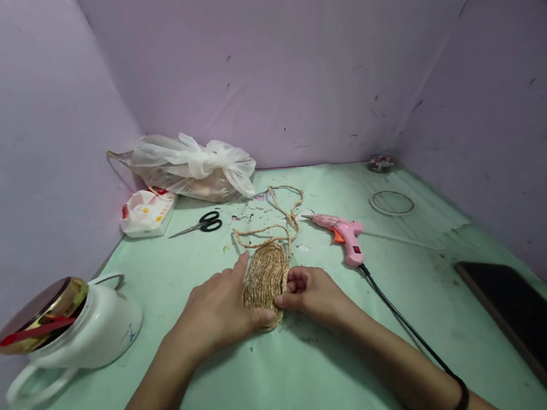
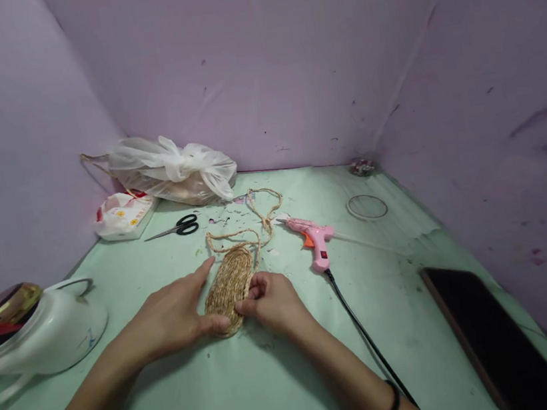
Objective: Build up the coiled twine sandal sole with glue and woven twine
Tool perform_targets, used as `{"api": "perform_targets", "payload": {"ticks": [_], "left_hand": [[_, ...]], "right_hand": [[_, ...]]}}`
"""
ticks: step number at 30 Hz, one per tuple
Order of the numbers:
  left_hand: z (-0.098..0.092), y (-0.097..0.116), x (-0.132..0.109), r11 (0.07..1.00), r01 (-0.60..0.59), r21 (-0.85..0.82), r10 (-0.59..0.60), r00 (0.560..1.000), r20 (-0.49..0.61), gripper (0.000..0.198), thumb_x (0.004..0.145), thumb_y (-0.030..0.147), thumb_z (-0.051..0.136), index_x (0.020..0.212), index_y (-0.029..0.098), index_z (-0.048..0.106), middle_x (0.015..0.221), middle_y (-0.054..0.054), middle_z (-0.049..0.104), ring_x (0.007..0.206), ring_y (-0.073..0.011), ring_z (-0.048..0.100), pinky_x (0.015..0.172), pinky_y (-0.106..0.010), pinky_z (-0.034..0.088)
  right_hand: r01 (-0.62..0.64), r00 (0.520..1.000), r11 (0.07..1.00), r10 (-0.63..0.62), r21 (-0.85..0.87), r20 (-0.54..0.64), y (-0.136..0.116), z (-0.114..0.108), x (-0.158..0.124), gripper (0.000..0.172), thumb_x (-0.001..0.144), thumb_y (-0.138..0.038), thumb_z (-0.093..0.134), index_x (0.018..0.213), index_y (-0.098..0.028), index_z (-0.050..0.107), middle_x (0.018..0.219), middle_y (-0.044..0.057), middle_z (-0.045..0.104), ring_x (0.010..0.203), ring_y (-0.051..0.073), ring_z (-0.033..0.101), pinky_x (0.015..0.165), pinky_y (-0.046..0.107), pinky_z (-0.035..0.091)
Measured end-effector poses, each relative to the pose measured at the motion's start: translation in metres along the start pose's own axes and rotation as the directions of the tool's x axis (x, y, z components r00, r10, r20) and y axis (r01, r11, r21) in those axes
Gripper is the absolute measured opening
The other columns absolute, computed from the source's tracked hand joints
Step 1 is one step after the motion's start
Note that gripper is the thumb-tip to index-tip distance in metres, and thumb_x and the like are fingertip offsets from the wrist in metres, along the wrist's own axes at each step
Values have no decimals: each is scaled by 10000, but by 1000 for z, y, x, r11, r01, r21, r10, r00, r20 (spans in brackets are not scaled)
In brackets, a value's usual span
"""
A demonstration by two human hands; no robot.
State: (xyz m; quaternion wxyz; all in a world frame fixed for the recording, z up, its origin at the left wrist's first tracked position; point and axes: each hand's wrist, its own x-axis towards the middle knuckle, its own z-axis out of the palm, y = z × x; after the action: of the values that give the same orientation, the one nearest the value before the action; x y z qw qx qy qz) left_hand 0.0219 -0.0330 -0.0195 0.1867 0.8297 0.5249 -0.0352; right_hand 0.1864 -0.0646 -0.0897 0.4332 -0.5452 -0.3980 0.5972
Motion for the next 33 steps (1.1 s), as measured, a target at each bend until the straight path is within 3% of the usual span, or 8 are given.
{"api": "perform_targets", "payload": {"ticks": [2, 6, 11, 15, 24, 30, 33], "left_hand": [[2, 9, -5, 1000, -12, 22, 11, 999, 40, 912, 612, 580, 558, 1386, 244, 213, 1139, -101, 578, 1004, -302, 541, 735, -357, 419], [14, 24, -6, 993, 27, 113, -25, 1000, -15, 861, 652, 455, 559, 1394, 240, 179, 1087, -115, 555, 1014, -309, 507, 711, -368, 425], [22, 27, -4, 992, -2, 128, 14, 996, -94, 751, 678, 365, 514, 1368, 230, 250, 1001, -123, 540, 948, -319, 510, 680, -378, 422], [21, 25, -6, 995, -35, 94, 45, 993, -106, 713, 692, 311, 494, 1362, 199, 280, 982, -140, 545, 925, -333, 516, 670, -397, 421], [27, 25, -6, 999, -21, 50, 28, 989, -142, 771, 728, 507, 488, 1368, 147, 255, 1029, -168, 563, 961, -348, 503, 724, -441, 421], [29, 22, -2, 997, 0, 78, 14, 984, -179, 710, 731, 405, 496, 1361, 176, 262, 1057, -162, 567, 978, -343, 500, 693, -416, 426], [22, 17, 1, 998, 33, 47, -24, 981, -192, 735, 704, 368, 511, 1363, 167, 256, 1100, -167, 561, 1007, -346, 487, 696, -412, 424]], "right_hand": [[-10, 1000, 1000, 9, 22, 6, 0, 1, 0, 220, 493, -162, 689, 671, -143, 561, 558, -35, 543, 487, 91, 477, 510, 241, 386], [-20, 999, 997, 17, 69, 42, -5, 1, -5, 212, 482, -144, 682, 661, -145, 567, 565, -28, 559, 496, 91, 489, 504, 228, 388], [-51, 994, 993, 41, 106, 99, -19, -3, -14, 112, 535, -191, 678, 580, -135, 591, 573, -8, 583, 459, 70, 464, 451, 205, 361], [-77, 996, 990, 73, 116, 45, -25, -4, -16, 96, 574, -200, 674, 607, -127, 621, 513, -27, 557, 401, 51, 440, 372, 178, 282], [-97, 993, 986, 104, 133, -47, -15, -3, -11, 159, 588, -238, 679, 672, -138, 589, 516, -25, 583, 378, 58, 491, 330, 163, 225], [-111, 992, 987, 116, 114, -45, -21, -3, -15, 168, 588, -239, 676, 693, -117, 630, 616, 27, 638, 398, 71, 510, 324, 167, 217], [-90, 988, 991, 100, 95, -118, -22, -7, -16, 187, 602, -271, 678, 692, -114, 631, 633, 48, 642, 394, 74, 486, 321, 177, 211]]}}
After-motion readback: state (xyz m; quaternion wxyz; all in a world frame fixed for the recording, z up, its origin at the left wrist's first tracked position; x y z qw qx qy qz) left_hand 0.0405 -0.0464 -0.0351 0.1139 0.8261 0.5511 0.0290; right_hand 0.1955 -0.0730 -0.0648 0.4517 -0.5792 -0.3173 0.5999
